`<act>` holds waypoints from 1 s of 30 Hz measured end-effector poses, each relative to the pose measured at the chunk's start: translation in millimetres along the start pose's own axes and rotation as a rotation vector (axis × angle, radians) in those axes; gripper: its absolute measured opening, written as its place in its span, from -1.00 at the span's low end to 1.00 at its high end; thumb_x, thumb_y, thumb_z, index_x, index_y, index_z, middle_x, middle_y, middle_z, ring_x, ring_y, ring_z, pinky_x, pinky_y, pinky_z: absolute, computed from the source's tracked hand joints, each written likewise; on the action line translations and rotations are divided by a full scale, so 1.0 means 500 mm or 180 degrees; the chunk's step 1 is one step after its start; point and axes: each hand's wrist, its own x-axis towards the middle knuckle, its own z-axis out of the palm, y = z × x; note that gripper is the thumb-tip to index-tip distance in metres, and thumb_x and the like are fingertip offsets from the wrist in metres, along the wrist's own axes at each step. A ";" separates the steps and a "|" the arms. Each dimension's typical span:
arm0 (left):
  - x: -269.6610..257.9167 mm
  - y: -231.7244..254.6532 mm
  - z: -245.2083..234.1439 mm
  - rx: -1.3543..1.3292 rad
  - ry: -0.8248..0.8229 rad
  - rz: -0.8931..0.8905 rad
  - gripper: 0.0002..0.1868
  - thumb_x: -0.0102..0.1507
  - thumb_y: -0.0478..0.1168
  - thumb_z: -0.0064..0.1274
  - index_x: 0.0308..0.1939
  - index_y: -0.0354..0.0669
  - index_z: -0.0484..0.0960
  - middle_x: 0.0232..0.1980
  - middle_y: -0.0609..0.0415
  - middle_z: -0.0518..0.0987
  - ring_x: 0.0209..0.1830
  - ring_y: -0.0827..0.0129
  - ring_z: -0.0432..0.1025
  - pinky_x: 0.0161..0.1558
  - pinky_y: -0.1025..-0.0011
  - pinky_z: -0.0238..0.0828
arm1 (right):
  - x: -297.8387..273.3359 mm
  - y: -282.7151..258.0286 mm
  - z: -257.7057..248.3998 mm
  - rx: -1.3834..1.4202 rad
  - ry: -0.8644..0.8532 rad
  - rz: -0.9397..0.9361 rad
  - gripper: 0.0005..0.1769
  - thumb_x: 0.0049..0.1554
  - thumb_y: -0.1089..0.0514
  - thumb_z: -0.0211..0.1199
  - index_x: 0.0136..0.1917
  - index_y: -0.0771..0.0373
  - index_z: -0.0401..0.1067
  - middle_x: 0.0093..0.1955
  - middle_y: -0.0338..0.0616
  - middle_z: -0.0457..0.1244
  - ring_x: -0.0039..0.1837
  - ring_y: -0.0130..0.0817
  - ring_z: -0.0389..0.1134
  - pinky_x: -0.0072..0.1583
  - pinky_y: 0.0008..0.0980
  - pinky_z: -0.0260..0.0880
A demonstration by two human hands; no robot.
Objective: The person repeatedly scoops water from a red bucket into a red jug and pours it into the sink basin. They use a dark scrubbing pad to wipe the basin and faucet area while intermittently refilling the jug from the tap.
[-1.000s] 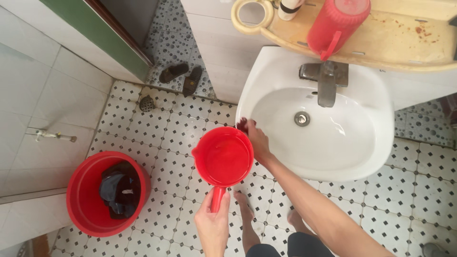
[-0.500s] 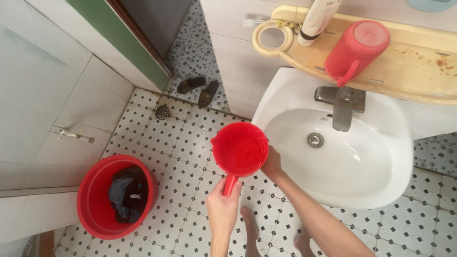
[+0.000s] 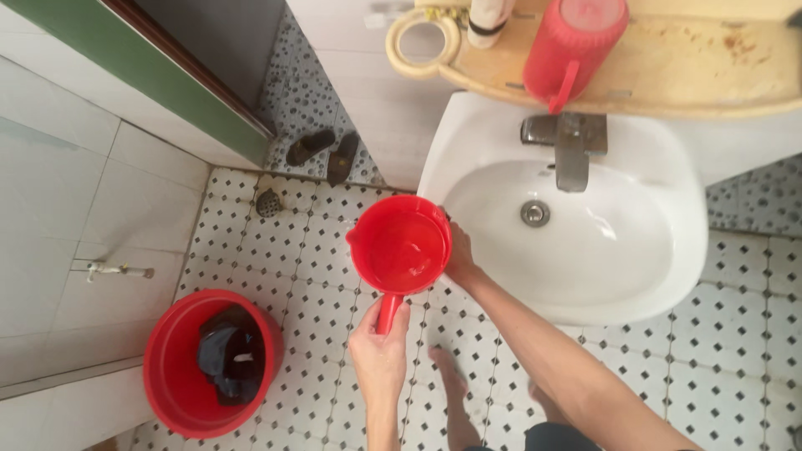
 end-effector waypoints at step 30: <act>-0.008 -0.010 -0.017 -0.0025 0.0097 -0.0226 -0.56 0.20 -0.11 0.17 0.10 -0.23 0.69 -0.37 0.04 0.66 -0.46 0.46 0.42 -0.32 0.41 0.41 | 0.165 0.008 -0.232 0.0900 -0.0057 0.0607 -0.69 0.30 0.08 0.21 0.16 0.34 0.28 -0.03 -0.10 0.39 -0.12 -0.37 0.48 -0.13 -0.40 0.51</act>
